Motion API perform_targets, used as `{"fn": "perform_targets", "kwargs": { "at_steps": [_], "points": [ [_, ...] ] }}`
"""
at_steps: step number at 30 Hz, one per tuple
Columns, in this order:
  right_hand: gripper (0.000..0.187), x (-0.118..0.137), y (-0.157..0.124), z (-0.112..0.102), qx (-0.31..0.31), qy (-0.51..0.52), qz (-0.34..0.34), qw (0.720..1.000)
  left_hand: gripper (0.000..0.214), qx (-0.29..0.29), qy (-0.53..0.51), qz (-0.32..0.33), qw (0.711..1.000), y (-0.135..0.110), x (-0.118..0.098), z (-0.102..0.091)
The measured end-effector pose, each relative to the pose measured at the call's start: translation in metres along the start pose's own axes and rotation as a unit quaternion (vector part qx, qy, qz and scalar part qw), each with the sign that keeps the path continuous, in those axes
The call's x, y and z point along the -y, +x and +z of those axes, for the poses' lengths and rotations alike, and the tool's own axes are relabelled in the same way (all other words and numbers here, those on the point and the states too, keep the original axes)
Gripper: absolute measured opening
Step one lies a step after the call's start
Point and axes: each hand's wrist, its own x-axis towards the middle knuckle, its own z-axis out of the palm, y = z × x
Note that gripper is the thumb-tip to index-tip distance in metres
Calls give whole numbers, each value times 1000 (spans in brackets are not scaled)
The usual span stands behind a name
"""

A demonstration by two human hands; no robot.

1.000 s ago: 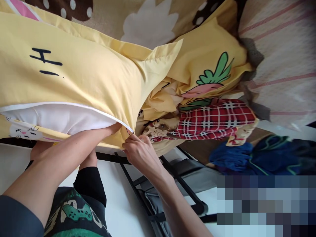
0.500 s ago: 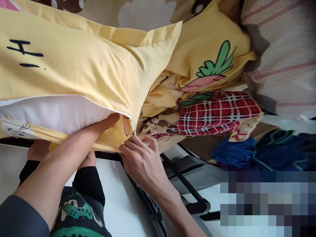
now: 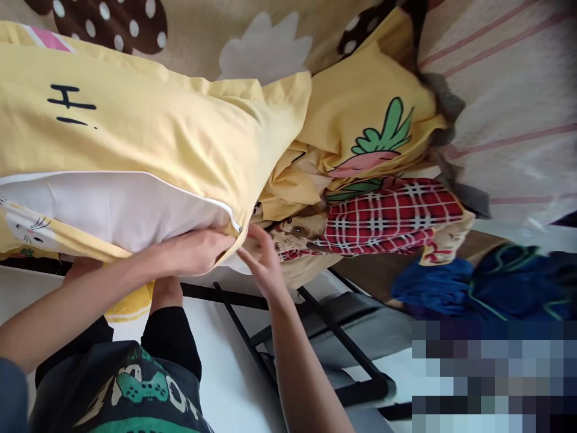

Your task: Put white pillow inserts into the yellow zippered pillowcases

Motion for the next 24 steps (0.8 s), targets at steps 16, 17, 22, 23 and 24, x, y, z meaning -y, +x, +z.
{"fn": "perform_targets", "kwargs": {
  "at_steps": [16,17,22,23,24],
  "points": [
    [60,-30,16,66,-233,-87,202,947,32,-301,306,-110,897,-206,11,-73],
    [59,-32,14,62,-226,-85,199,950,35,-323,333,-111,879,-197,28,-76],
    [50,-25,37,54,-164,-68,169,970,42,-302,357,-215,857,-137,139,-61],
    [48,-22,44,51,-162,-60,164,971,42,-294,354,-229,858,-132,148,-55],
    [47,-16,50,47,-166,-53,160,972,40,-291,351,-233,859,-132,150,-50]
  ]
}}
